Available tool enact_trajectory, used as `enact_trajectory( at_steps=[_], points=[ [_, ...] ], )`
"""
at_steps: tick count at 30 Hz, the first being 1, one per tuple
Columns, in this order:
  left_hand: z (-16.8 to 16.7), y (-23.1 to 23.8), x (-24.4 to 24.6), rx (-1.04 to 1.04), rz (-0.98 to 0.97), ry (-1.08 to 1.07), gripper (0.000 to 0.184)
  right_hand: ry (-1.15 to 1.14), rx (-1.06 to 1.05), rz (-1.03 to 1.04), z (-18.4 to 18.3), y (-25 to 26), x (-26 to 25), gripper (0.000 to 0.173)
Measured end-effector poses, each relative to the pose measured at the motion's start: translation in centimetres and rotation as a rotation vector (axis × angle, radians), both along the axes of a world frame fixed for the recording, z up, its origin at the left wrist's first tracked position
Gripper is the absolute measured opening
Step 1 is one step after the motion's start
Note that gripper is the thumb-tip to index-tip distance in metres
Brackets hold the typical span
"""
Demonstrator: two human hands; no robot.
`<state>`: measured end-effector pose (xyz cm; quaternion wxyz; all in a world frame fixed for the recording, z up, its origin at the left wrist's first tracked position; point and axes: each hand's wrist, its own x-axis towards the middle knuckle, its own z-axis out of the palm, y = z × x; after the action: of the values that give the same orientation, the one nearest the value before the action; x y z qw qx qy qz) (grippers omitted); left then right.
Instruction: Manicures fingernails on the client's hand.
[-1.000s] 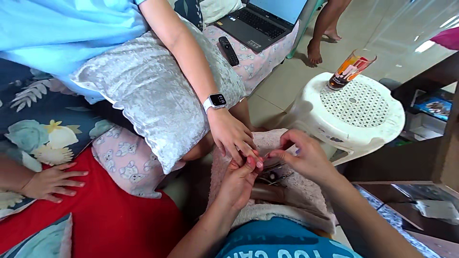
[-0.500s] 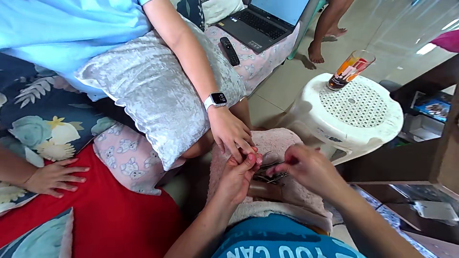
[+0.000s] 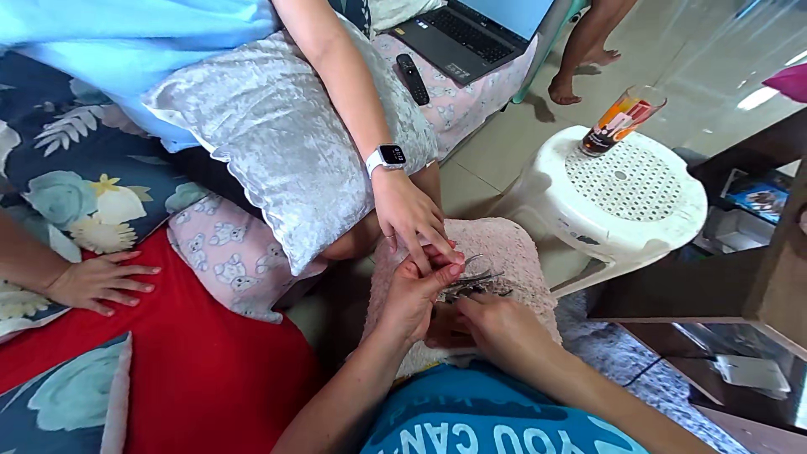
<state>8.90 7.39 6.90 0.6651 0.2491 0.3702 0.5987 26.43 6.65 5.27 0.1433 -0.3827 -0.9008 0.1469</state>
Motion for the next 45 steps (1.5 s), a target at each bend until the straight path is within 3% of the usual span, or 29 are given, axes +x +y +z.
enact_trajectory(
  at_steps=[5,9,14,18,23,26,29,33,37,45],
  points=[
    [0.1,-0.2,-0.1,-0.004,-0.006,-0.027,0.026,-0.137,-0.169,0.058,-0.4,0.8,-2.0,0.037],
    [-0.1,-0.2,-0.3,0.028,-0.033,-0.081,0.026,-0.177,-0.205,0.092,-1.2,1.1,-2.0,0.041],
    [0.0,0.0,-0.3,-0.015,-0.007,-0.061,0.023,0.093,0.024,0.292,-2.4,2.0,1.0,0.039],
    [-0.3,0.4,-0.6,0.003,-0.047,-0.055,0.026,0.291,0.015,0.336,-1.4,2.9,3.6,0.042],
    [-0.6,0.6,-0.9,0.005,-0.082,-0.093,0.020,0.609,-0.229,0.177,-0.1,3.4,4.3,0.053],
    [-0.5,1.1,-1.0,-0.041,-0.071,-0.073,0.015,0.796,-0.523,0.032,0.6,2.7,2.8,0.046],
    [-0.4,1.6,-0.9,-0.086,-0.018,0.001,0.009,0.729,-0.665,-0.077,1.0,2.2,1.8,0.047],
    [-0.4,2.1,-1.0,-0.069,-0.015,0.080,0.010,0.604,-0.615,-0.004,1.1,2.2,1.7,0.065],
    [-0.3,2.2,-0.7,-0.085,0.002,0.087,0.011,0.562,-0.605,-0.024,1.7,1.9,1.9,0.067],
    [-0.3,2.2,-0.3,-0.092,0.018,0.095,0.011,0.456,-0.292,-0.184,0.1,2.0,1.1,0.073]
  ],
)
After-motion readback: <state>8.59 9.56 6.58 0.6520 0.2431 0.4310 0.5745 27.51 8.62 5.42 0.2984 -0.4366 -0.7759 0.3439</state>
